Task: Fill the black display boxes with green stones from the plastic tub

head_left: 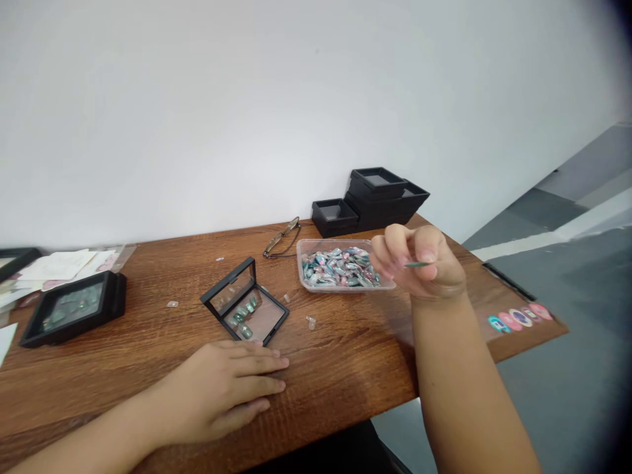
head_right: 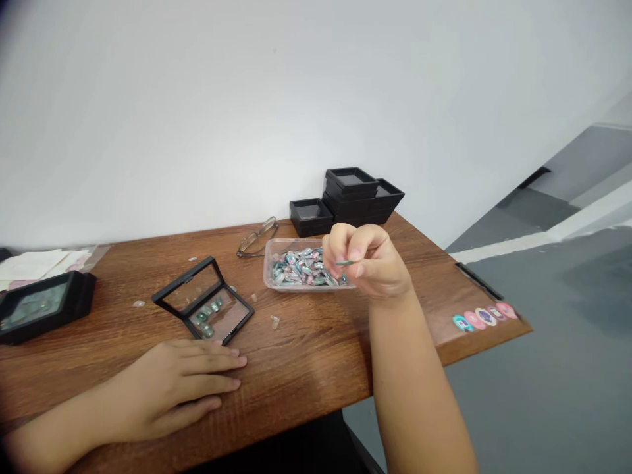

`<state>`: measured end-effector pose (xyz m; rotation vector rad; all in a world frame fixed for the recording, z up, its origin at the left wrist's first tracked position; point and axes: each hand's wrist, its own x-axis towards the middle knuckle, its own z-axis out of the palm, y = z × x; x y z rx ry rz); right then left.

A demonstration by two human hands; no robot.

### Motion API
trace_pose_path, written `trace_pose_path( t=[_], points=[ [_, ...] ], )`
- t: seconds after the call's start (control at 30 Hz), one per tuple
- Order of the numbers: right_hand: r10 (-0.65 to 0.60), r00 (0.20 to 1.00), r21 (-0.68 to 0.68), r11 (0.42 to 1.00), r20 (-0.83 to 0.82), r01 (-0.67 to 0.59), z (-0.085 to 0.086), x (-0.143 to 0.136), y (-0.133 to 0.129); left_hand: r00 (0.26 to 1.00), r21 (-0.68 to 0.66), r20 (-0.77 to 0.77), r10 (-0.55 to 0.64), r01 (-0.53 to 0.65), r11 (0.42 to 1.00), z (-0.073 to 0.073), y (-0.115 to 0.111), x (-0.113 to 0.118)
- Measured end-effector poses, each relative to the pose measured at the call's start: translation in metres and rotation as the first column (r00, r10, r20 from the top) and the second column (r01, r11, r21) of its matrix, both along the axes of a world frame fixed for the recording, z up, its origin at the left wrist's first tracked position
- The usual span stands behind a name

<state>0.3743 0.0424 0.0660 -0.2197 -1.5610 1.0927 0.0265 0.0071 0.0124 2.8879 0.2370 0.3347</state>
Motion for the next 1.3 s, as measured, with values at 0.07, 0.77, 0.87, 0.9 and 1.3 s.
trace_pose_path(
  t=[0.07, 0.77, 0.87, 0.9, 1.3],
  points=[
    [-0.018, 1.000, -0.005, 1.000, 0.004, 0.018, -0.0010, 0.0014, 0.0004, 1.000, 0.000, -0.003, 0.003, -0.003, 1.000, -0.0001, 0.0001, 0.0001],
    [-0.018, 1.000, -0.038, 0.999, -0.021, 0.017, 0.0002, -0.0014, -0.0032, 1.000, -0.005, 0.015, 0.005, -0.005, 1.000, -0.0005, -0.0007, 0.0007],
    [-0.026, 1.000, -0.044, 0.999, -0.016, 0.025, 0.0008, -0.0019, -0.0036, 1.000, -0.013, 0.013, 0.002, -0.002, 1.000, -0.0011, -0.0009, 0.0003],
    [-0.031, 0.999, -0.044, 0.999, -0.013, 0.030, 0.0009, -0.0020, -0.0037, 1.000, -0.014, 0.016, 0.003, -0.002, 1.000, -0.0013, -0.0009, 0.0002],
    [-0.083, 0.997, -0.059, 0.995, 0.003, 0.083, 0.0010, -0.0034, -0.0047, 1.000, -0.041, 0.019, 0.004, -0.003, 0.999, -0.0009, -0.0007, 0.0008]
  ],
)
